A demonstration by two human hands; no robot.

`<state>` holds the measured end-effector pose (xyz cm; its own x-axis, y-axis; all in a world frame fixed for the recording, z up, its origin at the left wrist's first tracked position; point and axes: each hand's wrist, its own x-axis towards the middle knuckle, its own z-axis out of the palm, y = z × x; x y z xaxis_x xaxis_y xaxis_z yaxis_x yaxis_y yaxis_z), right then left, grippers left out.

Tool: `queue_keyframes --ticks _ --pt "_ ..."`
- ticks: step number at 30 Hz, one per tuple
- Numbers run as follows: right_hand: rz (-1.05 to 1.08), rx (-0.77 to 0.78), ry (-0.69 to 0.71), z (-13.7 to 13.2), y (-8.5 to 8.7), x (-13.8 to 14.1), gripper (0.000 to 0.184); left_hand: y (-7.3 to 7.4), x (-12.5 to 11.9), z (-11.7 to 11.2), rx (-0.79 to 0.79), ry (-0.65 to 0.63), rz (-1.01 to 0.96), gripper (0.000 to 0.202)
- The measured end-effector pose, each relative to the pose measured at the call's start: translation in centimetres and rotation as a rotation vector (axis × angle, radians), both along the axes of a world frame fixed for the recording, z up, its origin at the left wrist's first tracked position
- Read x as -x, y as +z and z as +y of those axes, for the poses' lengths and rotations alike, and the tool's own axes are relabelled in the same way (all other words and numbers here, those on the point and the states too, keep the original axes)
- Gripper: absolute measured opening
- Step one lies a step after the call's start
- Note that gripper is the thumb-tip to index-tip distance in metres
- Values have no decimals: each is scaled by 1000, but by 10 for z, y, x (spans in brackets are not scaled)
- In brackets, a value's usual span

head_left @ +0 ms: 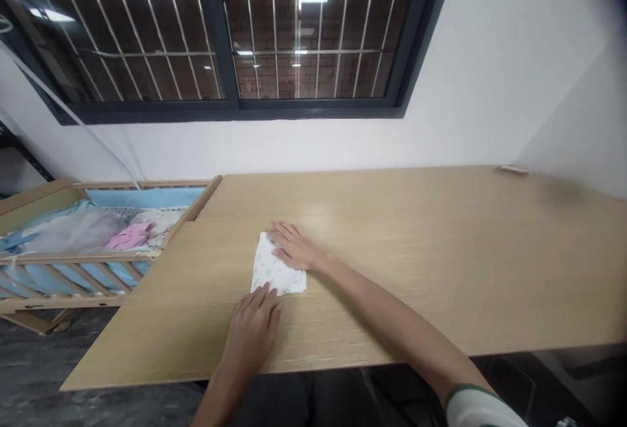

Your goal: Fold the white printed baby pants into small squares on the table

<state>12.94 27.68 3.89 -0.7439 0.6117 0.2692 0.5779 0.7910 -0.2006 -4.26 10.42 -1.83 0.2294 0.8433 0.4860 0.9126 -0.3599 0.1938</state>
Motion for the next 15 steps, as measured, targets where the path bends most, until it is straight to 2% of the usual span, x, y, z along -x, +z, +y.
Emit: queue_keyframes --ticks 3,7,10,12,15 --pt "47 41 -22 -39 16 -23 44 5 34 10 62 -81 -52 30" --pt "0 119 37 -87 19 -52 52 16 60 18 132 -136 -47 28" --pt "-31 12 -15 -110 9 -58 38 26 57 20 212 -148 -77 30" --pt "-63 -72 -68 -119 3 -57 27 31 49 19 269 -128 -132 32" --pt "-115 -135 -127 -126 1 -57 22 34 37 12 350 -117 -237 32"
